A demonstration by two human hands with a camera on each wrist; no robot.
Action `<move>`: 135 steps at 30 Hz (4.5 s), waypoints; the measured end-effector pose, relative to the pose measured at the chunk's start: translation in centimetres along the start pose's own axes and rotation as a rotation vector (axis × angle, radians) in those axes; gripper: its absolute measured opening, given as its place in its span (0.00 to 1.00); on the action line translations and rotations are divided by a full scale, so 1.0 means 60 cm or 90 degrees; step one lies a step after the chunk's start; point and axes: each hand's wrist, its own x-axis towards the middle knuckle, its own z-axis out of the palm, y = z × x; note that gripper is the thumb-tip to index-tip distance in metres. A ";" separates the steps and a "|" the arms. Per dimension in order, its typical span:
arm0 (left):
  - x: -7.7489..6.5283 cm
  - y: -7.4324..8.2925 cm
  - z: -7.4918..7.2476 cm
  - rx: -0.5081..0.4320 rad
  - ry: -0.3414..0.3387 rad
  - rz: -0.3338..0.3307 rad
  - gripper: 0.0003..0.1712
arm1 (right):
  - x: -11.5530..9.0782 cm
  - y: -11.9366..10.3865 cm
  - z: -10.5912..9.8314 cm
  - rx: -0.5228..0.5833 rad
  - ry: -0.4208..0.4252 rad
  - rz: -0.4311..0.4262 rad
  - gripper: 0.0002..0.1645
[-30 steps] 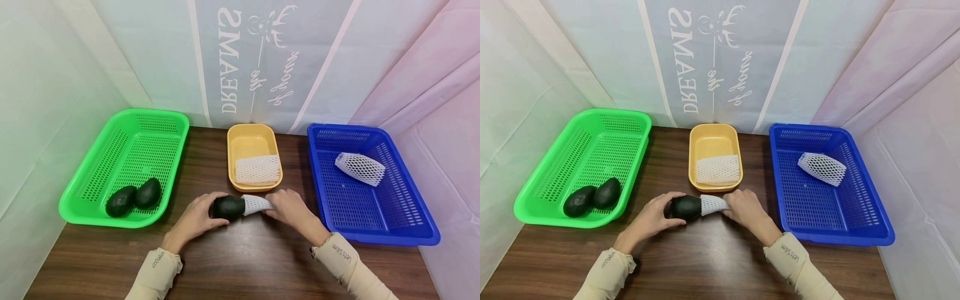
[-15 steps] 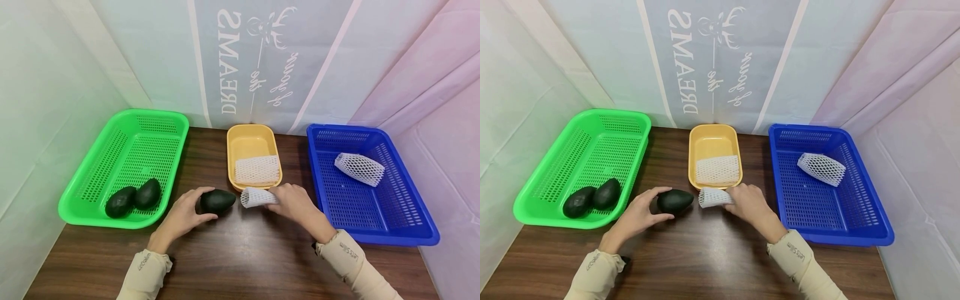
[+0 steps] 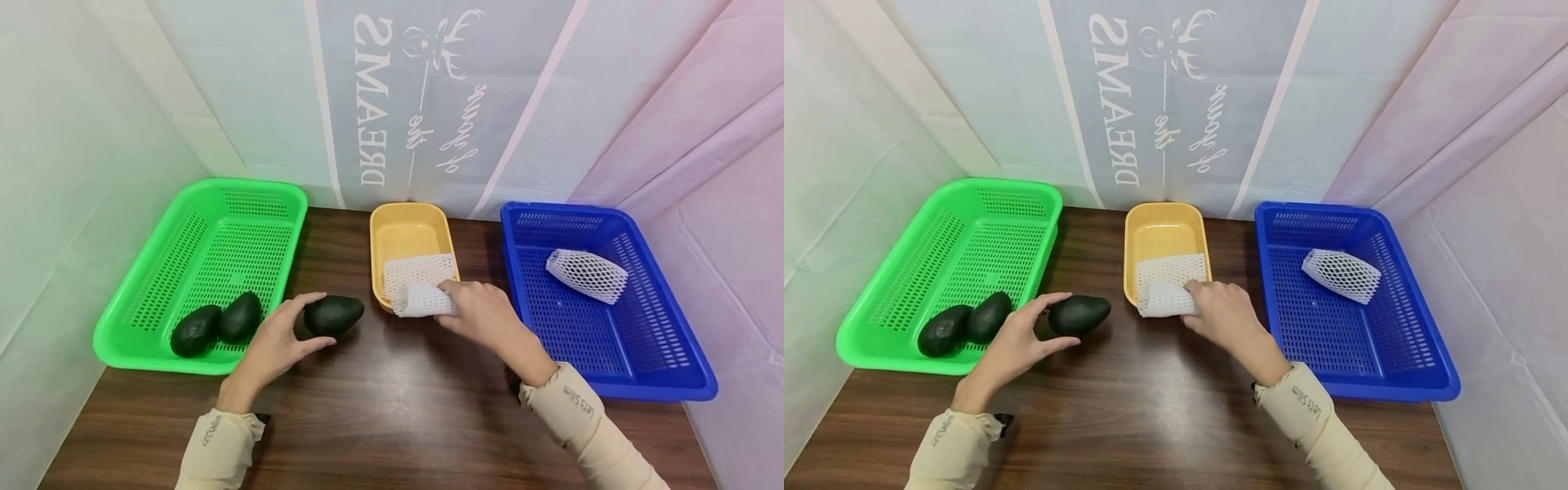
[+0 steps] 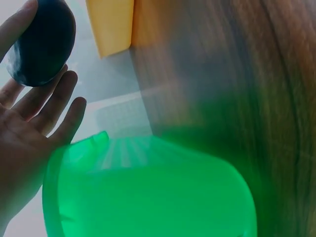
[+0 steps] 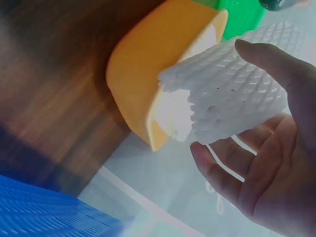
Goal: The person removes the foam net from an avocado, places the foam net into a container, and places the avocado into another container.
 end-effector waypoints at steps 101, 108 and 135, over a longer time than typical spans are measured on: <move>-0.001 -0.167 -0.124 0.123 0.155 -0.368 0.46 | 0.148 0.076 0.016 0.062 0.021 0.113 0.33; 0.003 -0.170 -0.124 0.153 0.091 -0.387 0.47 | 0.144 0.080 0.022 0.055 0.042 0.110 0.22; 0.000 -0.172 -0.119 0.157 0.009 -0.351 0.48 | 0.136 0.084 0.008 0.066 -0.023 0.170 0.35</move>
